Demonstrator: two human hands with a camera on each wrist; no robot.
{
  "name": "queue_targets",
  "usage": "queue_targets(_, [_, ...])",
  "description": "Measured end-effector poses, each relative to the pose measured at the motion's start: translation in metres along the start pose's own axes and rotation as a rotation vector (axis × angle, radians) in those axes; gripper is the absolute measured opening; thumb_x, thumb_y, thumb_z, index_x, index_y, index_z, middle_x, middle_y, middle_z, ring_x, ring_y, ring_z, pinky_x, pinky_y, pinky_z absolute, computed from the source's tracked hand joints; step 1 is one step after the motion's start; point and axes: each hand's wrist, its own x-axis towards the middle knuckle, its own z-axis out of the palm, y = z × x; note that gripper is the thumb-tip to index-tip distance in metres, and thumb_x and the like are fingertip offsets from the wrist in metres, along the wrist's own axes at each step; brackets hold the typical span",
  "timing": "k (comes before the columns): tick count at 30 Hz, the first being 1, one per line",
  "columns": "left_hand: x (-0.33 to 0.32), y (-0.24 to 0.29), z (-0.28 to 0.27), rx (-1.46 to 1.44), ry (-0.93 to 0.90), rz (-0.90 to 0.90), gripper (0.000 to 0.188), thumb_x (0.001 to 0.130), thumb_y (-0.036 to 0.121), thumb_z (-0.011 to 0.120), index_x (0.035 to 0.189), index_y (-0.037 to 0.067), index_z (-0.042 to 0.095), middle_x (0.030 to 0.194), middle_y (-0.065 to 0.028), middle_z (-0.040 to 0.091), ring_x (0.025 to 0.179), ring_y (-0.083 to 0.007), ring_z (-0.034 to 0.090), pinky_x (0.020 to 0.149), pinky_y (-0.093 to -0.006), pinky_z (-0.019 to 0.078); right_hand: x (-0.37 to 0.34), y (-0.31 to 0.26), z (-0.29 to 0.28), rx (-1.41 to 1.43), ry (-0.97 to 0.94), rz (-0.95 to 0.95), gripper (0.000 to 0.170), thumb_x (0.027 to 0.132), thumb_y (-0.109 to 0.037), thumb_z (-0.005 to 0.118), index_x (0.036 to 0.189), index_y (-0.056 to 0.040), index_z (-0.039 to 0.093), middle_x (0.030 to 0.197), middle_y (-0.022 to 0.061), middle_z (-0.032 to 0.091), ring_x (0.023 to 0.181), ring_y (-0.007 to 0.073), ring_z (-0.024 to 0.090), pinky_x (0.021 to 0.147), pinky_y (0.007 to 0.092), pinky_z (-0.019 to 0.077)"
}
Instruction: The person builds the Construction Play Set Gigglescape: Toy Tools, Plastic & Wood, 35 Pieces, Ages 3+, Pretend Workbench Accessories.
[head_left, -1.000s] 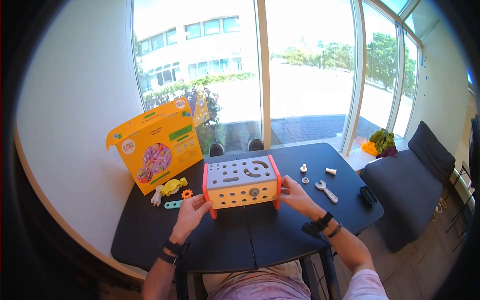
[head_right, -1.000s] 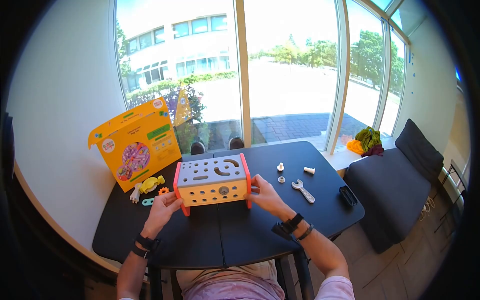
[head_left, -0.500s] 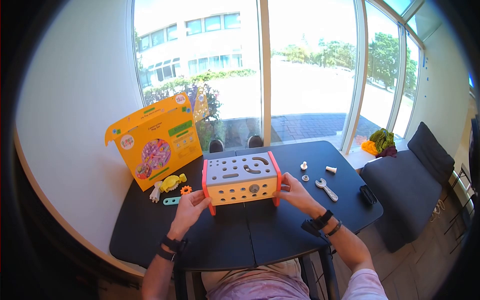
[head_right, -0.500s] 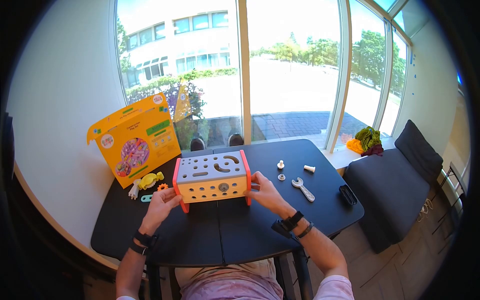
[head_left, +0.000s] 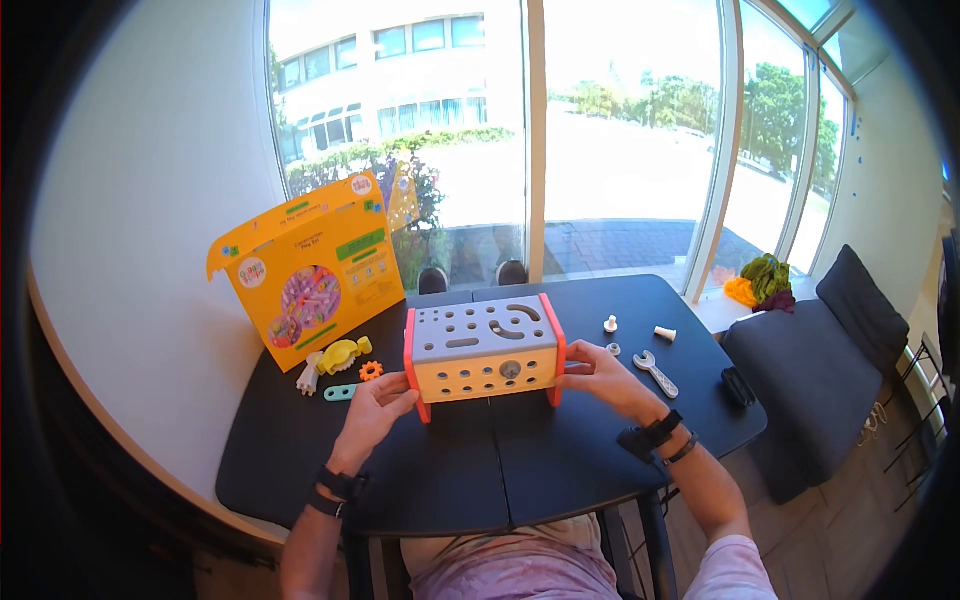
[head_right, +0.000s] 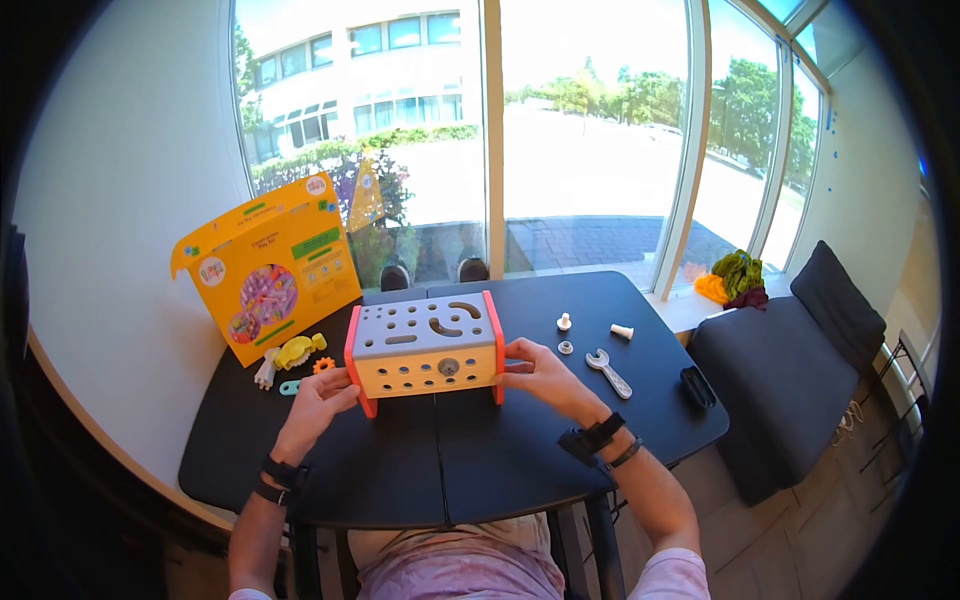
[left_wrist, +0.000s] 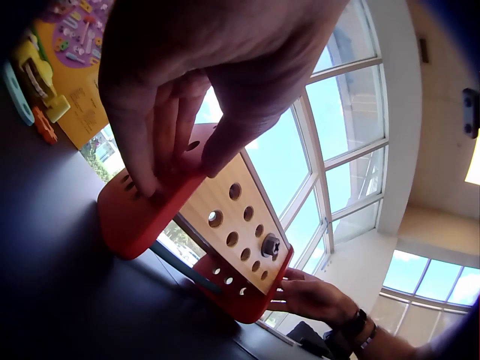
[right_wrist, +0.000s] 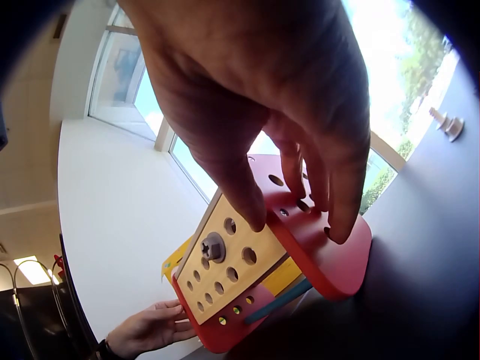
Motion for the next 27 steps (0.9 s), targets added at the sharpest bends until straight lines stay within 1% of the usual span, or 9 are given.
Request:
queue_targets(2, [-0.002,-0.002,-0.005,-0.001,0.010,-0.021,0.041,0.106,0.010,0.077,0.144,-0.004,0.070,0.138,-0.0148,0.077,0.124,-0.0199,0.075,0.107,-0.0344,0.0595,-0.002,-0.002,-0.005,-0.029,-0.028,0.027,0.049,0.102,-0.011,0.082,0.146,-0.0023,0.062,0.145,0.0109,0.068,0.136,0.0240,0.066,0.116,0.0379,0.0524])
queue_targets(5, [-0.001,-0.005,-0.014,0.030,0.025,-0.029,0.040,0.106,0.012,0.077,0.142,-0.002,0.071,0.135,-0.0131,0.078,0.120,-0.0184,0.076,0.103,-0.0344,0.0610,-0.008,-0.009,-0.007,-0.038,-0.029,0.037,0.046,0.102,-0.011,0.081,0.144,-0.0002,0.065,0.141,0.0106,0.071,0.131,0.0235,0.069,0.111,0.0364,0.0563])
queue_targets(8, [-0.002,0.002,-0.018,0.039,0.056,-0.035,0.038,0.106,0.013,0.078,0.140,-0.001,0.073,0.133,-0.0119,0.079,0.116,-0.0170,0.076,0.100,-0.0336,0.0622,-0.011,-0.012,-0.013,-0.116,-0.046,0.043,0.045,0.104,-0.015,0.080,0.145,-0.0009,0.065,0.143,0.0112,0.072,0.130,0.0232,0.071,0.114,0.0366,0.0540])
queue_targets(9, [-0.002,0.002,-0.020,0.030,0.068,-0.026,0.036,0.105,0.013,0.078,0.138,-0.001,0.074,0.132,-0.0124,0.079,0.115,-0.0171,0.077,0.098,-0.0336,0.0633,-0.012,-0.014,-0.014,-0.135,-0.034,0.028,0.043,0.105,-0.016,0.079,0.143,-0.0005,0.067,0.142,0.0114,0.073,0.126,0.0226,0.072,0.111,0.0356,0.0559])
queue_targets(15, [-0.003,0.007,-0.033,0.027,0.130,-0.017,0.035,0.105,0.012,0.078,0.138,0.000,0.073,0.131,-0.0138,0.078,0.112,-0.0188,0.077,0.098,-0.0346,0.0648,-0.016,-0.022,-0.029,-0.213,0.032,0.065,0.039,0.106,-0.017,0.078,0.141,0.0003,0.069,0.141,0.0125,0.072,0.125,0.0207,0.072,0.105,0.0351,0.0601])
queue_targets(21, [-0.006,0.011,-0.043,0.022,0.160,-0.014,0.035,0.105,0.013,0.078,0.137,0.000,0.073,0.131,-0.0139,0.078,0.111,-0.0186,0.077,0.097,-0.0344,0.0650,-0.016,-0.017,-0.058,-0.241,0.149,0.036,0.034,0.106,-0.013,0.075,0.137,-0.0004,0.072,0.135,0.0120,0.074,0.123,0.0208,0.072,0.102,0.0341,0.0619])
queue_targets(24, [-0.006,0.014,-0.049,0.019,0.181,-0.009,0.035,0.105,0.012,0.078,0.138,0.001,0.073,0.132,-0.0141,0.077,0.111,-0.0184,0.077,0.097,-0.0338,0.0653,-0.014,-0.016,-0.080,-0.369,0.216,0.000,0.033,0.108,-0.016,0.075,0.138,-0.0021,0.071,0.142,0.0121,0.072,0.124,0.0226,0.072,0.106,0.0355,0.0612])
queue_targets(25, [-0.006,0.015,-0.052,0.017,0.190,-0.006,0.035,0.105,0.012,0.078,0.138,0.001,0.073,0.132,-0.0141,0.077,0.111,-0.0183,0.077,0.097,-0.0336,0.0655,-0.011,-0.008,-0.094,-0.515,0.255,-0.052,0.034,0.106,-0.014,0.075,0.138,-0.0026,0.072,0.142,0.0149,0.071,0.126,0.0259,0.071,0.106,0.0348,0.0609])
queue_targets(27, [-0.005,0.016,-0.059,0.025,0.220,0.016,0.037,0.106,0.014,0.078,0.140,0.000,0.071,0.132,-0.0136,0.077,0.112,-0.0181,0.078,0.096,-0.0325,0.0659,-0.009,0.000,-0.117,-0.813,0.328,-0.043,0.037,0.102,-0.012,0.073,0.138,-0.0047,0.072,0.142,0.0194,0.071,0.131,0.0371,0.068,0.114,0.0436,0.0555])
